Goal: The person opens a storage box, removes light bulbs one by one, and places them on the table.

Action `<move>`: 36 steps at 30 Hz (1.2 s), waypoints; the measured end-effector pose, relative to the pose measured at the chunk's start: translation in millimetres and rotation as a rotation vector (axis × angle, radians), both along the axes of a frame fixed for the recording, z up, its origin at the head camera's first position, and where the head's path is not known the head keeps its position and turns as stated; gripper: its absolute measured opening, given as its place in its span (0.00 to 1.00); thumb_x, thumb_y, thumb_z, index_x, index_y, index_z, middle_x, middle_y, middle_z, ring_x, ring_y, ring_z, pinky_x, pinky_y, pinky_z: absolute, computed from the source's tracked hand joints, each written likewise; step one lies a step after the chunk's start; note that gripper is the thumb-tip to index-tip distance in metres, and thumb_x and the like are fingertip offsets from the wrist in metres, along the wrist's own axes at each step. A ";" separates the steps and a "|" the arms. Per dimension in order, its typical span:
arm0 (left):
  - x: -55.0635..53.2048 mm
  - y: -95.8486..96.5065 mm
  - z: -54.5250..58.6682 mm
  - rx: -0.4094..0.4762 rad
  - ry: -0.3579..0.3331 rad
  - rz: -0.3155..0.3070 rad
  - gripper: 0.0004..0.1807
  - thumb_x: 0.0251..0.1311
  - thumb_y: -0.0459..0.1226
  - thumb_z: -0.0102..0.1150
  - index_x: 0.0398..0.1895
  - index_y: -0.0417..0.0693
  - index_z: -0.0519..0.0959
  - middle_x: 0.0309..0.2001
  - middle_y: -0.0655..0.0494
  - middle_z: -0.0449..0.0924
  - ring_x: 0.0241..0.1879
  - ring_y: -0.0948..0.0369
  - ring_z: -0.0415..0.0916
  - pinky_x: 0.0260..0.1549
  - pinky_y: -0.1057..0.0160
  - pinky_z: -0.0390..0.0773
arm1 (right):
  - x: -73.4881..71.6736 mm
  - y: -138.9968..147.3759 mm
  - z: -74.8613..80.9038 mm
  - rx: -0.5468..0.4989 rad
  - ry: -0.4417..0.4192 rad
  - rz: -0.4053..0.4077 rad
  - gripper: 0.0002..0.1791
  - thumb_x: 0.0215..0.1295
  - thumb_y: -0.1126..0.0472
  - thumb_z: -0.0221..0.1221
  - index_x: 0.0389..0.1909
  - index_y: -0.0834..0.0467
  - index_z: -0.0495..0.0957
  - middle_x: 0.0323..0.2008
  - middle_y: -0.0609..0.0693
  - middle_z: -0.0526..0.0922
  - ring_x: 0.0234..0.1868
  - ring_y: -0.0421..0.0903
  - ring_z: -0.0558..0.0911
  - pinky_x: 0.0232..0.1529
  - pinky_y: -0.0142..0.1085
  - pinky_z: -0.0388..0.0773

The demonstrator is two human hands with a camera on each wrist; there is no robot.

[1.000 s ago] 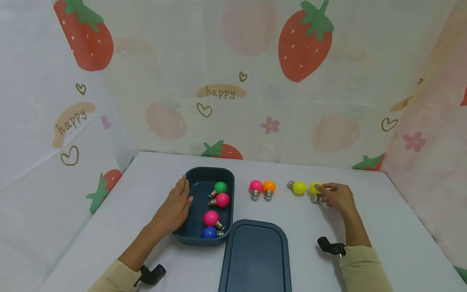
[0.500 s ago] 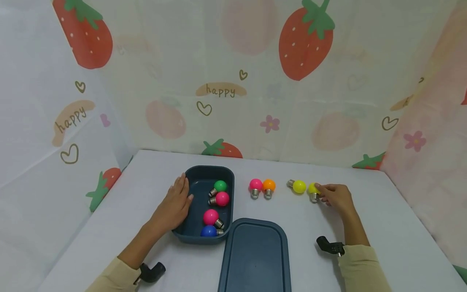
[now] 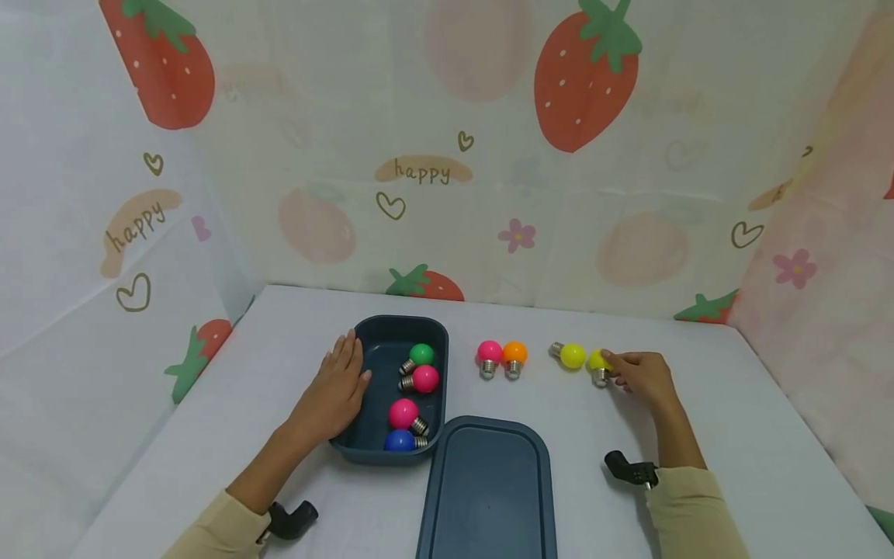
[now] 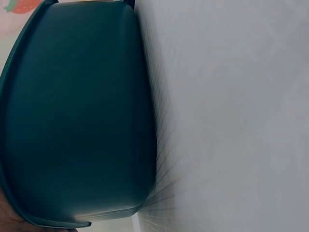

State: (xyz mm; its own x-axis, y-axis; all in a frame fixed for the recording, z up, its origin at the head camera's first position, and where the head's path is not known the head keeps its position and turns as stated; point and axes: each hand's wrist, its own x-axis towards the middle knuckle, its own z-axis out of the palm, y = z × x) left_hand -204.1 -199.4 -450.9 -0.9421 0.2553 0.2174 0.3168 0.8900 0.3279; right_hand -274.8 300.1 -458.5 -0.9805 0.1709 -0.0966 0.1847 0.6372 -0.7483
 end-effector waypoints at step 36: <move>0.3 3.1 -5.5 -0.082 0.061 0.002 0.35 0.78 0.42 0.47 0.76 0.25 0.53 0.79 0.33 0.44 0.79 0.39 0.41 0.73 0.39 0.50 | 1.0 5.2 6.6 -0.027 0.057 -0.046 0.41 0.72 0.33 0.52 0.61 0.68 0.77 0.50 0.64 0.84 0.33 0.45 0.82 0.30 0.31 0.81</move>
